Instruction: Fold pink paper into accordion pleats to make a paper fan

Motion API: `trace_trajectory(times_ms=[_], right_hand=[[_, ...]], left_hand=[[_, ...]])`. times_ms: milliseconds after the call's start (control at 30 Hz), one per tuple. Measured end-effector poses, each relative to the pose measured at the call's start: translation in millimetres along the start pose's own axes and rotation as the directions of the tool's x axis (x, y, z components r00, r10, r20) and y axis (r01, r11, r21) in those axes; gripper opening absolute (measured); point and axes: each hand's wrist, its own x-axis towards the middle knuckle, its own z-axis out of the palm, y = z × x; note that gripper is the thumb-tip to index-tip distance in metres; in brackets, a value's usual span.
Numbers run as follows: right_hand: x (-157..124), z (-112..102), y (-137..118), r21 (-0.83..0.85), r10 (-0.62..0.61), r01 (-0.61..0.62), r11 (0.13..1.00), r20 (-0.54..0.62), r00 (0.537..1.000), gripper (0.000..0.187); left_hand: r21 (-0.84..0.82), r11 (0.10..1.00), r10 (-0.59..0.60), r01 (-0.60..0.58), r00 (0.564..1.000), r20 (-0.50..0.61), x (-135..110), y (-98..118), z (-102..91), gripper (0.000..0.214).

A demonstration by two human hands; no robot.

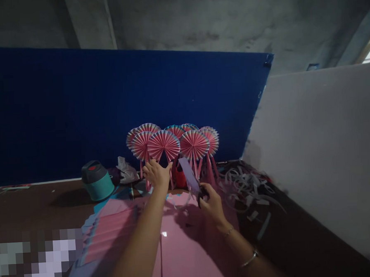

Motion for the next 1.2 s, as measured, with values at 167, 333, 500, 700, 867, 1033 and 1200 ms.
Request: trace_trajectory(times_ms=[167, 333, 500, 700, 867, 1033, 1200], right_hand=[[1, 2, 0, 0.075, -0.010, 0.018, 0.997, -0.106, 0.994, 0.036], [3, 9, 7, 0.171, 0.084, -0.045, 0.984, -0.230, 0.970, 0.036], [6, 7, 20, 0.191, 0.061, 0.031, 0.981, -0.461, 0.885, 0.033], [7, 1, 23, 0.210, 0.012, 0.101, 0.972, -0.479, 0.878, 0.030], [-1, -1, 2, 0.266, -0.031, 0.110, 0.958, -0.283, 0.959, 0.027], [-8, 6, -13, 0.401, -0.122, 0.096, 0.911, 0.039, 0.992, 0.019], [-12, 12, -18, 0.461, -0.111, -0.001, 0.888, 0.215, 0.970, 0.023]], left_hand=[[-0.146, 0.989, -0.016, -0.004, 0.990, -0.138, -5, 4, 8.8, 0.046], [-0.275, 0.936, 0.216, -0.219, 0.976, -0.041, -15, 16, 3.8, 0.010], [-0.379, 0.901, 0.310, -0.210, 0.923, 0.225, -33, 41, 12.7, 0.017], [-0.492, 0.869, 0.270, -0.060, 0.890, 0.368, -44, 56, 20.3, 0.016], [-0.622, 0.769, 0.308, 0.149, 0.766, 0.564, -60, 41, 0.4, 0.043], [-0.726, 0.446, 0.404, 0.524, 0.606, 0.685, -68, 8, -31.9, 0.041], [-0.756, 0.419, 0.222, 0.502, 0.751, 0.622, -68, -29, -47.0, 0.029]])
